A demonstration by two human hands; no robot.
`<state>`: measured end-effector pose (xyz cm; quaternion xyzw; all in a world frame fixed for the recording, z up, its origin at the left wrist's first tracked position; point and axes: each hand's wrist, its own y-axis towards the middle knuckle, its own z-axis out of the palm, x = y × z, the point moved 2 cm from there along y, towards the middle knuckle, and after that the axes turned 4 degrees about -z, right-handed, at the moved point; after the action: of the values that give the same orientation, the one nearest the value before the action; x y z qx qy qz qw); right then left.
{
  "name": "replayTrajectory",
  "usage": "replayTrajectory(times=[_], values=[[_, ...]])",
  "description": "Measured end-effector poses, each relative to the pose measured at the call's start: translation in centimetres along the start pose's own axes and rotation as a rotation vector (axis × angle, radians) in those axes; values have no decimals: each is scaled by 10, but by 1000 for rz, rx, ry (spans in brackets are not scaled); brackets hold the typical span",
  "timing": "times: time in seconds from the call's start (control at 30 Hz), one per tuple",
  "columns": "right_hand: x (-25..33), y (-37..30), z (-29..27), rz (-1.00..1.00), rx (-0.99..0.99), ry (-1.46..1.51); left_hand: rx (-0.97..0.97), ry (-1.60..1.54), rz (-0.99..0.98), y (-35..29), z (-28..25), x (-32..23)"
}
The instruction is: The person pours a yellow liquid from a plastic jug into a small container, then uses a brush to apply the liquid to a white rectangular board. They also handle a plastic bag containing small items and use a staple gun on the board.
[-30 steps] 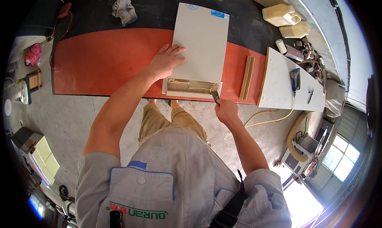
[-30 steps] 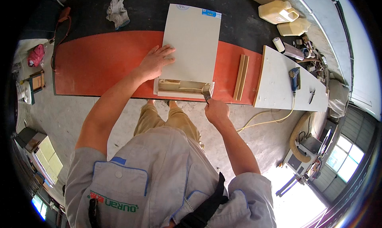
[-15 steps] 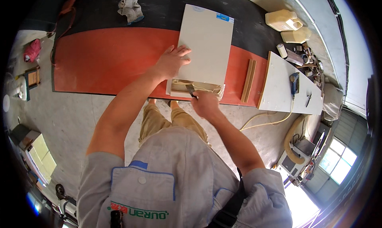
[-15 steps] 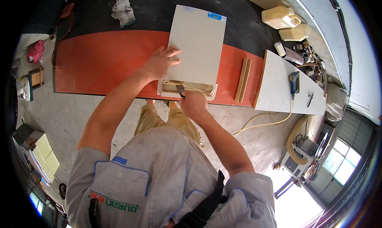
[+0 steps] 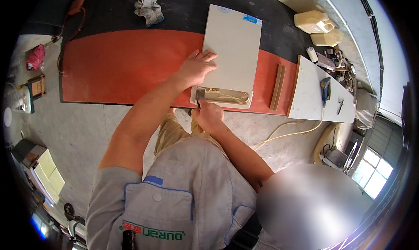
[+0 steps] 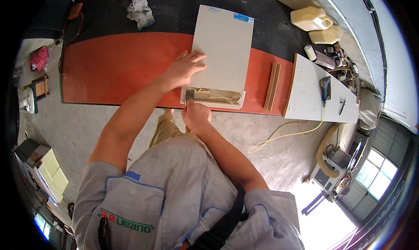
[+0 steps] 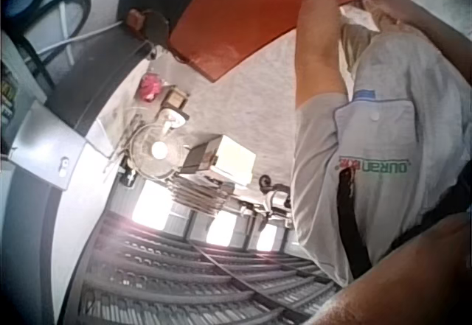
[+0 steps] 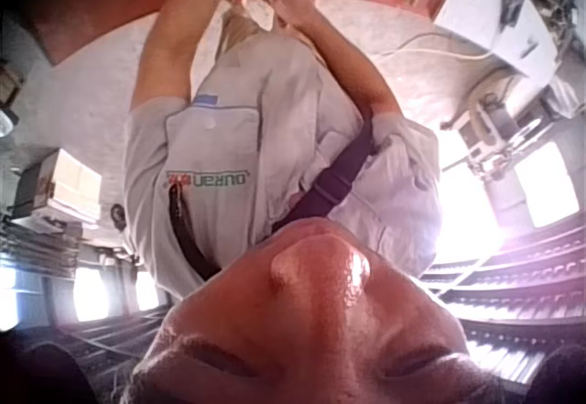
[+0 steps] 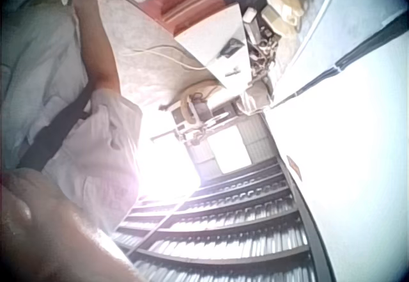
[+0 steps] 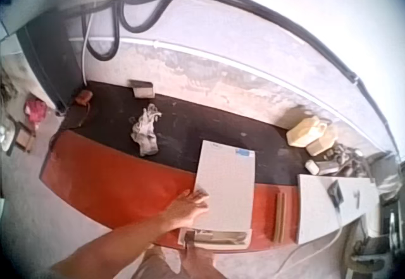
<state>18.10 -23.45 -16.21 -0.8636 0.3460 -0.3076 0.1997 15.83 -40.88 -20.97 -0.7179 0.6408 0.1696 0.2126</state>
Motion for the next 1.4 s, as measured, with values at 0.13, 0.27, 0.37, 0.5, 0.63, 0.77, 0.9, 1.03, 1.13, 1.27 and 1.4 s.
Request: replayTrajectory(times=[0.13,0.27,0.37,0.5,0.63,0.77,0.9,1.03,1.13,1.27,1.4], values=[[0,0,-8,15,19,-67,18,10,-17,-2,-3,0],[4,6,-32,78,113,-94,1,-27,7,-5,-6,3],[3,13,-54,44,341,-103,4,-30,5,-8,-4,4],[-50,68,-46,-120,584,73,34,-13,-17,-3,-6,-2],[-2,81,-79,126,676,83,71,9,-43,-4,-7,-1],[5,82,-62,29,672,-109,36,1,-39,-3,-1,1],[16,81,-81,88,661,-247,49,8,-42,-5,-2,2],[26,81,-80,67,649,-275,16,-25,-31,-4,0,2],[39,59,-83,-14,617,-386,-24,-27,-17,-5,5,6],[31,61,-84,-79,559,-461,-10,-25,-12,-5,4,4],[24,54,-64,-189,414,-511,-6,-37,-22,-5,5,5]])
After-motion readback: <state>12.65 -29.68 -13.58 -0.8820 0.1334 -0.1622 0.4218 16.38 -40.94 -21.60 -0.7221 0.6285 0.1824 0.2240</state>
